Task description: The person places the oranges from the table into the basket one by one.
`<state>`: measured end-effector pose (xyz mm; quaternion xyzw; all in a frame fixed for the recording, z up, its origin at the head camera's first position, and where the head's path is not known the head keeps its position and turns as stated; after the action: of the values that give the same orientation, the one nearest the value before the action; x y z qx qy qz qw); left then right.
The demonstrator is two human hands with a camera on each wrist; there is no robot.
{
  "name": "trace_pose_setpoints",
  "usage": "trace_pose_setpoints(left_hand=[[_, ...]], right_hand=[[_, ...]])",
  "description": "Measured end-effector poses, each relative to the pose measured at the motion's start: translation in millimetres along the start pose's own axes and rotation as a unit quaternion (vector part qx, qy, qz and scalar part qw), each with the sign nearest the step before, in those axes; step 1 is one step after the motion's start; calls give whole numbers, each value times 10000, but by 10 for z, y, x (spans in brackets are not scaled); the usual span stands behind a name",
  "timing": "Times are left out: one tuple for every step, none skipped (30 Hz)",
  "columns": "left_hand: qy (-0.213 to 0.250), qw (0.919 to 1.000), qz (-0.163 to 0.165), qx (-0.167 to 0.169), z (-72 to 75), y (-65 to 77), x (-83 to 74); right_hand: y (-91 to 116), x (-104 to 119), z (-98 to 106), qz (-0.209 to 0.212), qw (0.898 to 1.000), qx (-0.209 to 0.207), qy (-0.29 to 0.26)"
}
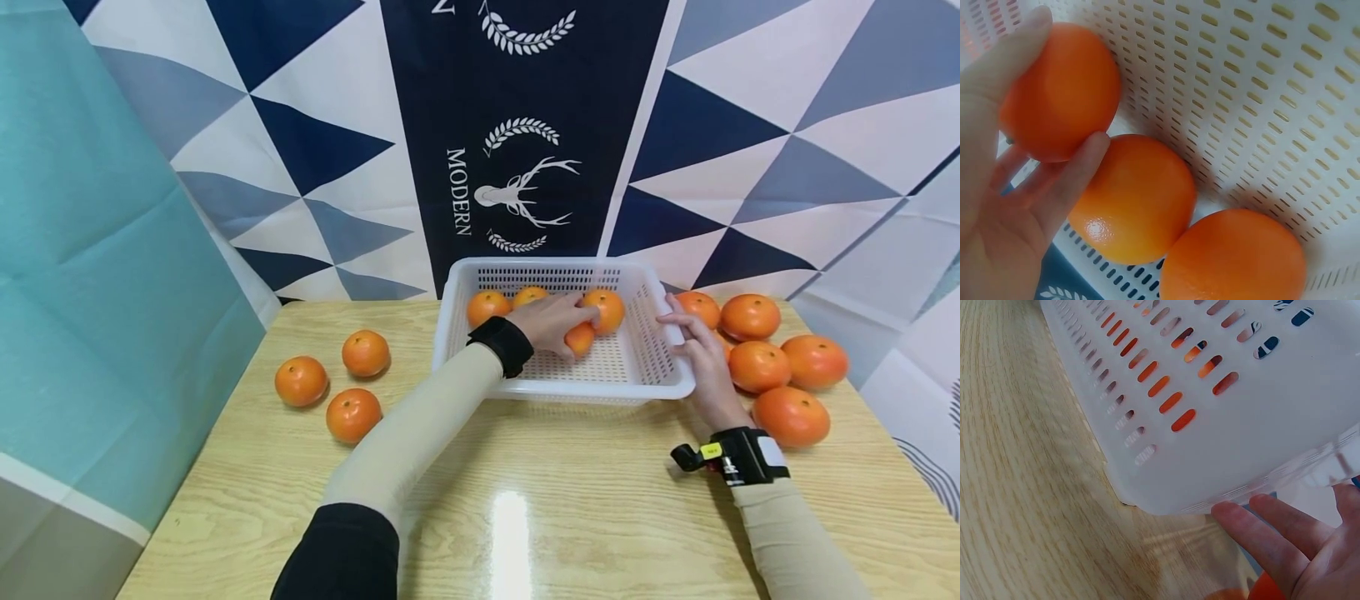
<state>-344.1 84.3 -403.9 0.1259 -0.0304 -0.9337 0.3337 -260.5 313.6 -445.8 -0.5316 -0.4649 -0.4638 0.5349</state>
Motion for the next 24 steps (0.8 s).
trace_pose_setpoints(left_hand=[[-27,10000,4,27,39,45,-43],[-37,10000,21,35,38,45,-45],[-44,10000,33,37,38,46,-48],[-53,10000,38,32,34,46,-48],[-69,10000,48,27,32,45,-50],[-73,10000,58,18,30,46,-51],[-77,9999,66,4,28,45,-52],[-102,9999,75,-8,26,44,-52],[-122,9999,79,-19,24,44,-52],[-139,9999,91,-24,23,44,-52],[-160,9998,104,-23,22,44,-52],[-176,9998,112,-24,23,46,-53],[-206,9997,117,-20,24,46,-54],[-240,9996,129,-15,25,45,-53],[-253,9996,131,-11,28,46,-54],[-272,9996,121,-9,29,45,-53],[-286,9995,107,-11,33,46,-54],[-296,9995,107,2,35,46,-53],[-291,9995,114,15,33,41,-48],[-285,9995,108,20,33,38,-44],[-246,9997,69,16,37,42,-43],[-233,9997,45,13,37,40,-37],[-216,9998,32,13,39,38,-31],[-186,9998,22,5,39,37,-26]], right_hand=[[-1,-1,2,2,10000,-10,-30],[-3,-4,5,8,10000,-9,-47],[-4,-5,5,12,10000,-9,-74],[-5,-7,6,11,9999,-13,-101],[-6,-8,5,11,9999,-19,-114],[-6,-9,4,8,9999,-15,-128],[-7,-10,3,13,9999,-9,-145],[-8,-11,3,11,9999,-15,-138],[-7,-10,2,10,9999,-18,-126],[-8,-10,1,4,9999,-27,-117],[-7,-10,2,-1,9999,-32,-101],[-8,-10,3,-3,9999,-37,-93],[-8,-10,4,4,10000,-36,-85],[-7,-8,5,2,10000,-40,-83],[-6,-6,6,5,10000,-32,-80],[-6,-4,5,16,9999,-26,-101],[-6,-2,5,27,9999,-16,-118],[-5,0,4,36,9999,-5,-136],[-4,1,5,39,9999,5,-143],[-4,2,6,34,9999,4,-137],[-5,3,8,23,9999,-1,-131],[-5,4,10,15,9999,-12,-118],[-3,5,12,1,10000,-26,-84],[-3,7,14,-2,10000,-42,-56]])
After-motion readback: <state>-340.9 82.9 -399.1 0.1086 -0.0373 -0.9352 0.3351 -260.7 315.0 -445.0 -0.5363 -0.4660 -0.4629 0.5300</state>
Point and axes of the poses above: each hand's wrist, its own y-axis away from the middle knuckle, its own z-axis out of the back of the hand, x = y × z, the point moved 5 cm from there along -y, towards the middle knuckle
